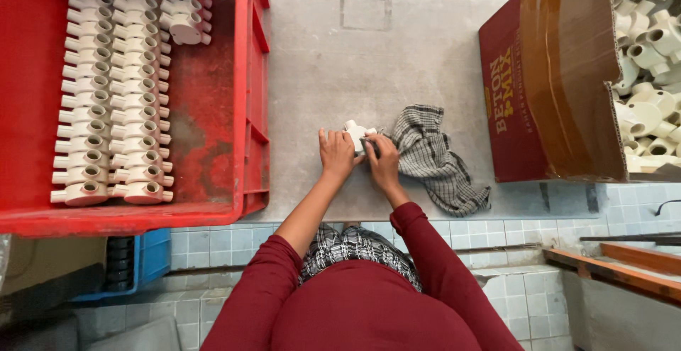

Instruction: The person wipes down white plastic pipe junction fittings with a cloth by hand and places them into a red crate.

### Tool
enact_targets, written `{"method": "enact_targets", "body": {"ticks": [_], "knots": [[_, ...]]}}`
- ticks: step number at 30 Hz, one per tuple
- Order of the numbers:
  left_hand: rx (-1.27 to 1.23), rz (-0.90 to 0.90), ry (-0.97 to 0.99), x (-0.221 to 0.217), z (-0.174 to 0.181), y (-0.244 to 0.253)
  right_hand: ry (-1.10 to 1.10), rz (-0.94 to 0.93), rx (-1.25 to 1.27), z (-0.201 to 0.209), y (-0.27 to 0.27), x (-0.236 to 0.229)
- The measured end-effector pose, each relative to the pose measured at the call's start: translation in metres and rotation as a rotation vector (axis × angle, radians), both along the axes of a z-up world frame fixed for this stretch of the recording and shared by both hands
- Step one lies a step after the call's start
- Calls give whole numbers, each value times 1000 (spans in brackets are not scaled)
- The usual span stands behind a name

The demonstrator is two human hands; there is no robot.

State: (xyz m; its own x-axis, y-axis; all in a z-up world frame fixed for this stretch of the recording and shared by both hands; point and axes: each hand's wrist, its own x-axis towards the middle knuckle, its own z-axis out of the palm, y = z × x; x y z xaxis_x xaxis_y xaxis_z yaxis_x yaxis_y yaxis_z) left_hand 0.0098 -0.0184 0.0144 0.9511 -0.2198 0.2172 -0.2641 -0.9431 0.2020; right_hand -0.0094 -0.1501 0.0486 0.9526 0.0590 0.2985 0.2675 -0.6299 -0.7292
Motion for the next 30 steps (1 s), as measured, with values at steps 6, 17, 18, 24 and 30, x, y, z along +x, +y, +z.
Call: {"method": "enact_targets", "body": {"ticks": [6,17,18,24,30], "knots": [[86,-7,7,-3,-9,-1,69,270,-370,5,-5,-14],[98,-271,223,13,33,19,-52,-122,-124,-13,-27,-7],[128,-387,167,22,21,22,-61,-105,-110,-10,-19,0],[154,-351,70,32,-16,23,-54,118,-269,-14,-2,-16],[77,-312,38,21,10,23,-124,85,-233,-9,-45,-38]]}}
